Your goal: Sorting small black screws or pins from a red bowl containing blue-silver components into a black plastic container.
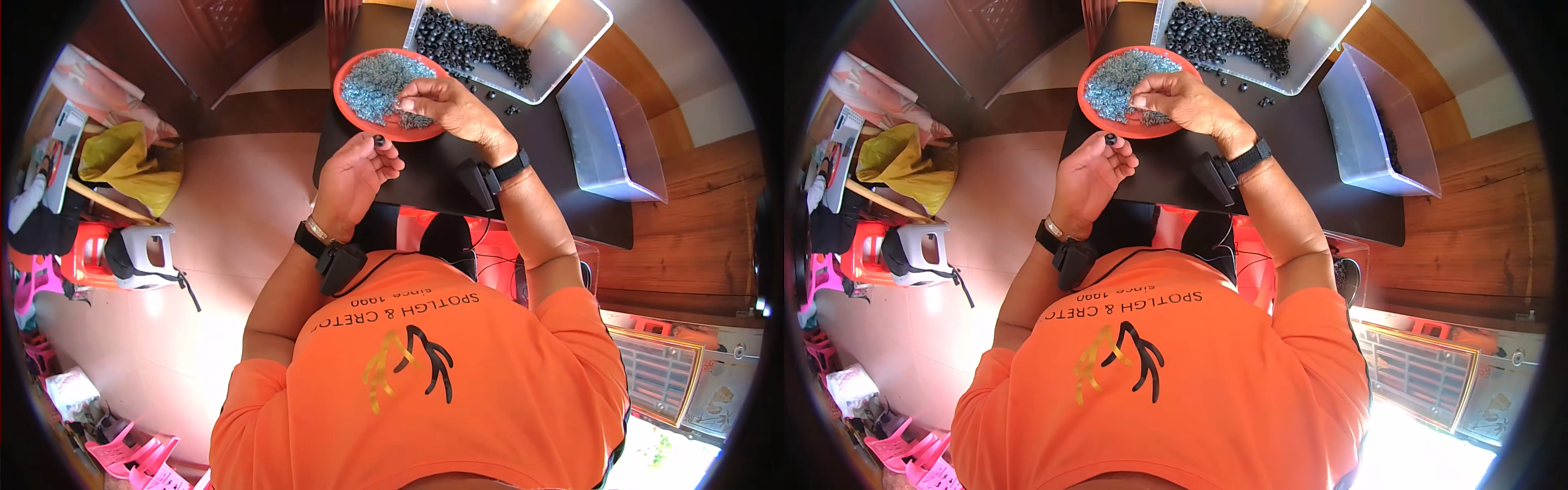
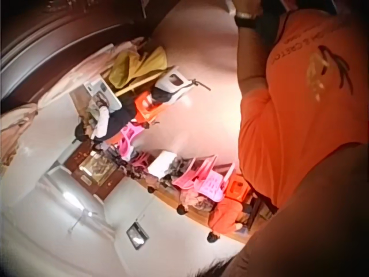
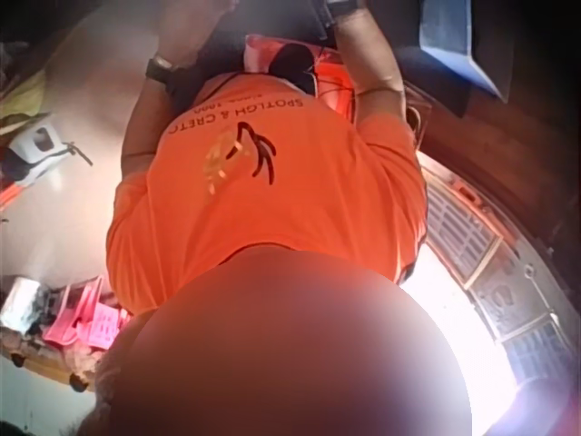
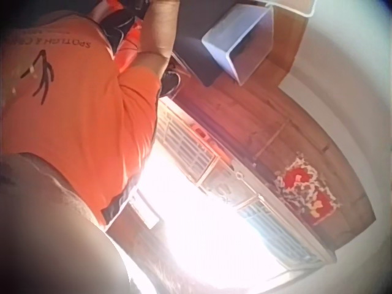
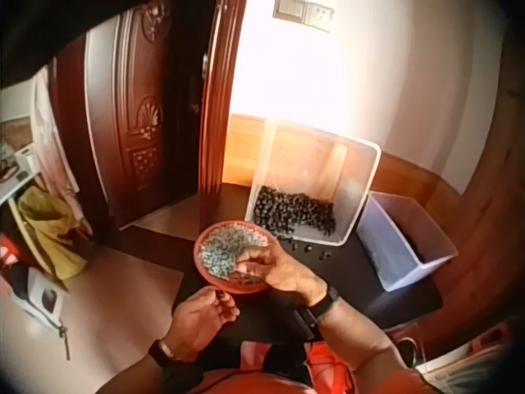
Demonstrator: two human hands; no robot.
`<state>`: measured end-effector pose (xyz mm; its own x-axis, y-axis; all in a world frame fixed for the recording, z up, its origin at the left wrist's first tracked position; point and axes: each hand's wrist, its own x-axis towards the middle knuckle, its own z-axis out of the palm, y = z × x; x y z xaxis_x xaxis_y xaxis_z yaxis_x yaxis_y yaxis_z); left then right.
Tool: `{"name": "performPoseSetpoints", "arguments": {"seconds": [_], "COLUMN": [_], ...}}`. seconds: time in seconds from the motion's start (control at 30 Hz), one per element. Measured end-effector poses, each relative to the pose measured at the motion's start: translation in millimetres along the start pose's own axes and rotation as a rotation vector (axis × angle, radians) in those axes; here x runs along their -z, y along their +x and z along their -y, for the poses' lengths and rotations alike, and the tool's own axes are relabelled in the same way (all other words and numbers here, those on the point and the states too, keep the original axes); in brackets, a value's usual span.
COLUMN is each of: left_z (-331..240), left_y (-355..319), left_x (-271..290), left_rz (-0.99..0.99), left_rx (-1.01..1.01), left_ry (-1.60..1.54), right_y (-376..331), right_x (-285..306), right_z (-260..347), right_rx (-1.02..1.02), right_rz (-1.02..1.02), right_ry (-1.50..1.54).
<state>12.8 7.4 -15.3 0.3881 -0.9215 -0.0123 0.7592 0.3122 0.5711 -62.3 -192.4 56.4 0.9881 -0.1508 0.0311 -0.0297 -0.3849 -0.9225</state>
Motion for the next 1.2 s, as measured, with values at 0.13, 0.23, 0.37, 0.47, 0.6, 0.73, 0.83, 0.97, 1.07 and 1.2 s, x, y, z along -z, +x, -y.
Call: {"name": "performPoseSetpoints", "arguments": {"seconds": [0.13, 0.23, 0.37, 0.47, 0.6, 0.73, 0.83, 0.97, 1.07, 1.2], "left_z": [-2, -3, -2, -1, -2, -6, -7, -6, -5, -3], "left_y": [2, 5, 7, 7, 7, 5, 4, 4, 4, 4], "left_x": [-9, -11, -10, -11, -16, -19, -19, -18, -15, -14], "left_rz": [0.001, 0.007, 0.006, 0.021, -0.065, -0.1, -0.099, -0.069, -0.064, -0.066], "left_rx": [-0.02, -0.051, -0.092, -0.094, -0.104, -0.122, -0.122, -0.098, -0.074, -0.074], "left_ry": [0.1, 0.125, 0.168, 0.235, 0.406, 0.561, 0.604, 0.628, 0.545, 0.335], "right_y": [-8, -12, -17, -23, -21, -19, -19, -18, -22, -35], "right_x": [2, 4, 0, -7, -7, -8, -10, -12, -23, -43], "right_z": [4, 7, 24, 40, 46, 47, 47, 39, 29, 34], "right_rx": [0.005, 0.009, -0.04, -0.12, -0.055, 0.05, 0.074, 0.033, 0.077, 0.123], "right_rz": [0.047, 0.101, 0.135, 0.127, 0.169, 0.177, 0.181, 0.193, 0.04, -0.23], "right_ry": [0.079, 0.088, -0.044, -0.131, -0.351, -0.478, -0.525, -0.532, -0.494, -0.474]}}
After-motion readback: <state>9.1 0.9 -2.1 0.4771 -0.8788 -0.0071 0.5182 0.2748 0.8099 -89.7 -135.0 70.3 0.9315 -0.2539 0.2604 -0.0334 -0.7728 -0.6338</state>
